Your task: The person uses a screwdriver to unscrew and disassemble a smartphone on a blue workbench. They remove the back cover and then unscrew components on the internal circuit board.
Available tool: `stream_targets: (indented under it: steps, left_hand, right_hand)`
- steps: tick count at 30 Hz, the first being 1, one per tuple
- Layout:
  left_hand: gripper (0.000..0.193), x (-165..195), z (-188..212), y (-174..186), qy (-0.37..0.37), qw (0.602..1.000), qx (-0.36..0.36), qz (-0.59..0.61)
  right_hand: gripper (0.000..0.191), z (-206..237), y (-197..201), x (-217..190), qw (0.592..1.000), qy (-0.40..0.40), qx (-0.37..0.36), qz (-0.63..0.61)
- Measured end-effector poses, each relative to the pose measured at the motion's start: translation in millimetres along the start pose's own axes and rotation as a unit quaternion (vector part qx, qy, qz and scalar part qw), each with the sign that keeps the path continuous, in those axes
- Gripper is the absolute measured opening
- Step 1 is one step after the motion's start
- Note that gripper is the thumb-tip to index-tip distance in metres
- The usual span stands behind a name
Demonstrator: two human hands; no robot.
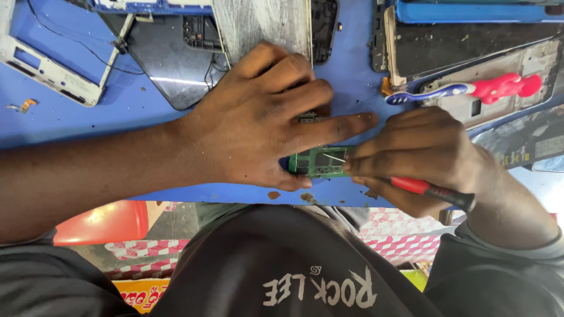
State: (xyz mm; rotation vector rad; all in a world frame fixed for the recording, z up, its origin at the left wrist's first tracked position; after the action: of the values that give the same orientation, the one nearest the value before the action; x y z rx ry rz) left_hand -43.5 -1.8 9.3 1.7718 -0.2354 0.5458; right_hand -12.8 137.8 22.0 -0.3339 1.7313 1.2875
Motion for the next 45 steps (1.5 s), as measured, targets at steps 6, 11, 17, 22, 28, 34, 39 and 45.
stream_targets:
  steps: [6,11,17,22,28,34,39,45]
  left_hand:
    - [0.093,-2,2,0,0.002,1.000,-0.003,0.016]
    - [0.094,-1,1,-1,0.002,1.000,0.002,-0.002]
    - [0.096,-2,2,-3,0.006,1.000,-0.024,0.011]
    - [0.092,-2,2,-2,0.007,1.000,-0.018,0.009]
    - [0.091,-2,1,0,0.005,1.000,0.004,-0.004]
    - [0.090,-3,3,-1,0.005,1.000,0.002,0.009]
    - [0.088,-3,2,0,0.005,1.000,0.009,0.006]
    - [0.088,-3,2,0,0.005,1.000,0.006,0.009]
  right_hand:
    - [0.019,2,2,1,1.000,-0.009,0.014,0.004]
    - [0.020,4,6,7,0.999,-0.046,0.024,0.005]
    - [0.020,3,6,6,0.998,-0.046,0.031,0.014]
    - [0.020,3,8,7,0.998,-0.051,0.034,-0.002]
    - [0.021,3,5,8,0.998,-0.057,0.032,0.011]
    - [0.021,4,4,12,0.998,-0.053,0.015,-0.008]
    - [0.020,5,4,14,0.999,-0.043,0.021,-0.021]
    - [0.022,5,4,12,0.998,-0.049,0.029,-0.007]
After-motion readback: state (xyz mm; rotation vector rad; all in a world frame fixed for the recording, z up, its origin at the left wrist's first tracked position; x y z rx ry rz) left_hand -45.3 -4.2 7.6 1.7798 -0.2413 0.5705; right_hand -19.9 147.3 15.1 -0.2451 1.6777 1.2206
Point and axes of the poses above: each hand's wrist, its own z-axis away from the middle knuckle, its own y-axis out of the back of the hand, x = y × z, the point moved 8 cm from there along -z, towards the middle knuckle, and after that the axes turned 13 degrees about -x, right-handed, at the moved point
